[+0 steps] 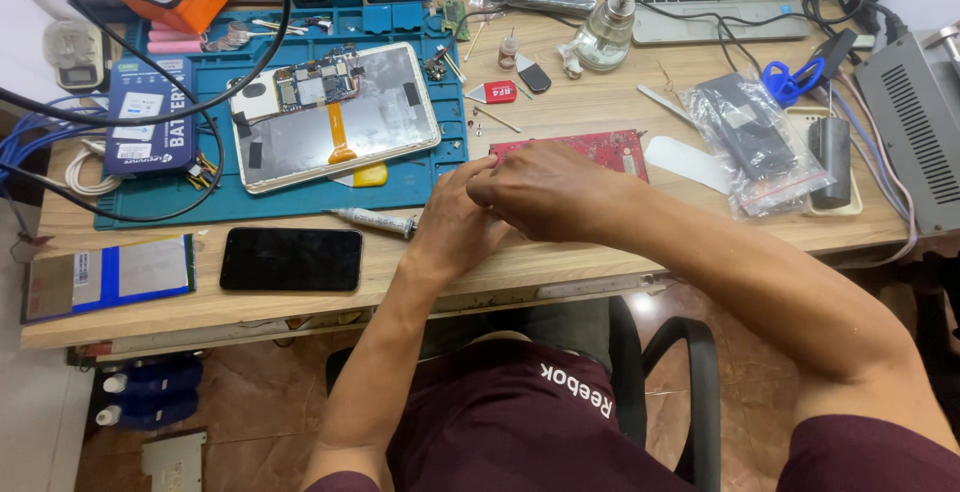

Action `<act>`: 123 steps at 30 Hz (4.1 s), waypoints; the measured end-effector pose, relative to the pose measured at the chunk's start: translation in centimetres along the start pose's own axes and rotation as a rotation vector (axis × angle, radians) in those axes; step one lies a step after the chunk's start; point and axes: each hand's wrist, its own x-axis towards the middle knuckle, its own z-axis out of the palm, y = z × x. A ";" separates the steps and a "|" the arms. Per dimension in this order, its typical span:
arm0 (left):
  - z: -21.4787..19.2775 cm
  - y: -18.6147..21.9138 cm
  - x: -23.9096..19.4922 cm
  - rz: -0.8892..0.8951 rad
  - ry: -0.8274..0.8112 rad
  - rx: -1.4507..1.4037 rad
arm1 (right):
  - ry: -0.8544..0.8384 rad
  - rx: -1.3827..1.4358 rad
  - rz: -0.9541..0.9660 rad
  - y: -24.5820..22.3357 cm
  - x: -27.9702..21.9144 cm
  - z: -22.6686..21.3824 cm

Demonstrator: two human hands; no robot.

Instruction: The person uses a screwdriver to remove screws from a red graphics card, then flips it over to reveal the fan and heatsink. They continue to unscrew and handle the card, inspecting its components on a cluttered workbench.

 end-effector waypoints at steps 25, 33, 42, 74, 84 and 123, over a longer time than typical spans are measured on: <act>1.4 -1.0 0.0 0.045 0.005 0.082 | -0.084 0.030 0.153 0.6 0.1 1.2; 1.0 -0.9 0.1 0.038 0.015 0.066 | -0.095 0.049 0.123 0.0 0.2 -0.4; 1.8 -1.5 0.0 0.040 0.093 0.051 | -0.124 0.046 0.171 0.0 0.7 -0.3; 1.2 -1.1 -0.1 0.025 0.020 0.014 | -0.096 0.081 0.145 -0.2 -0.3 -2.0; 0.5 -0.2 0.0 0.008 0.080 -0.026 | -0.095 0.213 0.103 -1.2 -1.3 -3.6; -0.9 -0.6 0.2 -0.011 -0.001 -0.483 | -0.034 0.070 0.281 0.1 -1.9 -0.7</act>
